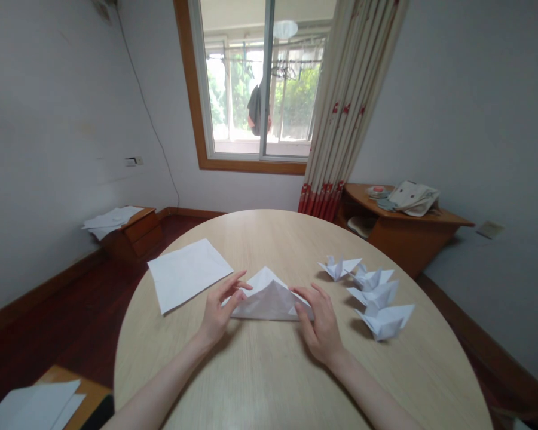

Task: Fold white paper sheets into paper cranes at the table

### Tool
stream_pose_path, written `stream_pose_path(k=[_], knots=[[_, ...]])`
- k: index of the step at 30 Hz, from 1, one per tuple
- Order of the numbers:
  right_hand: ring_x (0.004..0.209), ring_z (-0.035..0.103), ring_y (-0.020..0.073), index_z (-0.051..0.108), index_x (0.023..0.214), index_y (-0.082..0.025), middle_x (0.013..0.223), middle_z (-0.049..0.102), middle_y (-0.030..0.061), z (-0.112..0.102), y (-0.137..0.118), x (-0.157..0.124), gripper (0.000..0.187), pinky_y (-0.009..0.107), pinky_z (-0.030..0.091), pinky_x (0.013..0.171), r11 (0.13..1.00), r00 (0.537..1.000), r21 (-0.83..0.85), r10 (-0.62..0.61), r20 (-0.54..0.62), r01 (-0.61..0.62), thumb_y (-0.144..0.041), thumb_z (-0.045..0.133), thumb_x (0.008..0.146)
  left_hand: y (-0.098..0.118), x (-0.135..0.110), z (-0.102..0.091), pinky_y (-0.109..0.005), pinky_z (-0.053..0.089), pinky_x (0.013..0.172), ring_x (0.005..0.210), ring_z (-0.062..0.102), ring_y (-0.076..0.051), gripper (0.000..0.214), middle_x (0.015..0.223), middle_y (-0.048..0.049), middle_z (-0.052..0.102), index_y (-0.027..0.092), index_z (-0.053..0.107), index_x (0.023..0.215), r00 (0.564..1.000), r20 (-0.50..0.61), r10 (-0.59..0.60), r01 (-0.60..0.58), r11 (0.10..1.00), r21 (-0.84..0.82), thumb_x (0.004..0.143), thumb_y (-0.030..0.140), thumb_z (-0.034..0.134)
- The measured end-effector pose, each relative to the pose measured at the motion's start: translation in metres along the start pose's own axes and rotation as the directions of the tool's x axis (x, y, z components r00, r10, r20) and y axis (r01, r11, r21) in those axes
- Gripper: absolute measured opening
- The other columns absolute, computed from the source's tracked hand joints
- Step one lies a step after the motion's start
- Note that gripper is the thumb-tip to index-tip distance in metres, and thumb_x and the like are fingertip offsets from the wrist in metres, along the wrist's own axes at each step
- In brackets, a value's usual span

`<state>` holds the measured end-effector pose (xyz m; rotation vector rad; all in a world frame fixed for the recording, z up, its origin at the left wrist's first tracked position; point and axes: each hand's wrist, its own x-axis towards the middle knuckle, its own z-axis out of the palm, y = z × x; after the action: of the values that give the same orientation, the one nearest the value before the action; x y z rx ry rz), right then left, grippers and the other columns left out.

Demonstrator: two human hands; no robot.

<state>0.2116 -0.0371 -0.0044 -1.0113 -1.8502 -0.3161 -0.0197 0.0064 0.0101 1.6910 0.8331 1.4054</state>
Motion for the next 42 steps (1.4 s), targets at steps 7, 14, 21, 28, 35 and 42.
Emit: stream_pose_path(k=[7,14,21,28,35,42], knots=[[0.096,0.064,0.021,0.05,0.122,-0.02,0.104,0.068,0.0097,-0.009,-0.005,0.0,0.032,0.036,0.051,0.079,0.991,0.998,0.128,-0.045,0.041,0.039,-0.013,0.039,0.094,0.002,0.003,0.0,-0.024,0.045,0.053,0.049,0.059,-0.012,0.046,0.073,-0.0043,0.069,0.011,0.063,0.116,0.972,0.14,-0.188,0.194,0.98,-0.034,0.087,0.045,0.054],[0.094,0.067,0.0189,0.06,0.106,-0.02,0.101,0.072,0.0082,-0.011,-0.01,0.003,0.021,0.031,0.053,0.079,0.953,0.985,0.299,-0.002,0.174,-0.051,-0.019,0.043,0.095,-0.002,0.005,0.002,-0.028,0.05,0.074,0.081,0.066,-0.019,0.032,0.086,-0.006,0.074,0.017,0.068,0.111,0.95,0.268,-0.158,0.087,0.962,0.259,0.084,0.03,0.058],[0.093,0.069,0.0196,0.07,0.086,-0.022,0.106,0.073,0.0064,-0.005,-0.012,0.0,0.022,0.033,0.054,0.082,0.961,0.868,0.218,0.041,0.496,-0.169,-0.028,0.05,0.092,-0.019,-0.001,0.004,-0.041,0.042,0.103,0.119,0.054,-0.024,0.041,0.128,-0.0075,0.061,0.022,0.065,0.118,0.876,0.476,-0.077,-0.222,0.813,0.539,0.079,0.014,0.057],[0.098,0.065,0.0219,0.072,0.101,-0.021,0.11,0.072,0.0064,0.002,-0.012,-0.003,0.024,0.039,0.052,0.086,0.988,0.814,0.12,0.007,0.58,-0.093,-0.025,0.05,0.091,-0.031,-0.004,0.003,-0.047,0.029,0.113,0.136,0.037,-0.022,0.044,0.145,-0.0073,0.043,0.022,0.049,0.136,0.808,0.57,-0.148,-0.303,0.726,0.617,0.092,0.019,0.048],[0.098,0.063,0.0211,0.073,0.101,-0.026,0.111,0.071,0.0038,0.0,-0.014,-0.001,0.024,0.037,0.053,0.083,0.993,0.812,0.116,-0.075,0.578,0.009,-0.023,0.051,0.092,-0.035,-0.006,0.002,-0.046,0.03,0.112,0.137,0.036,-0.022,0.043,0.146,-0.0059,0.042,0.024,0.043,0.14,0.791,0.588,-0.165,-0.35,0.667,0.658,0.097,0.02,0.04],[0.104,0.062,0.0231,0.073,0.102,-0.028,0.116,0.069,0.0021,-0.004,-0.015,0.002,0.022,0.039,0.053,0.084,0.998,0.754,0.059,-0.031,0.656,-0.011,-0.025,0.054,0.092,-0.033,-0.005,0.003,-0.045,0.033,0.11,0.134,0.04,-0.024,0.04,0.144,-0.0072,0.045,0.022,0.048,0.136,0.798,0.584,-0.147,-0.367,0.65,0.665,0.097,0.024,0.041]])
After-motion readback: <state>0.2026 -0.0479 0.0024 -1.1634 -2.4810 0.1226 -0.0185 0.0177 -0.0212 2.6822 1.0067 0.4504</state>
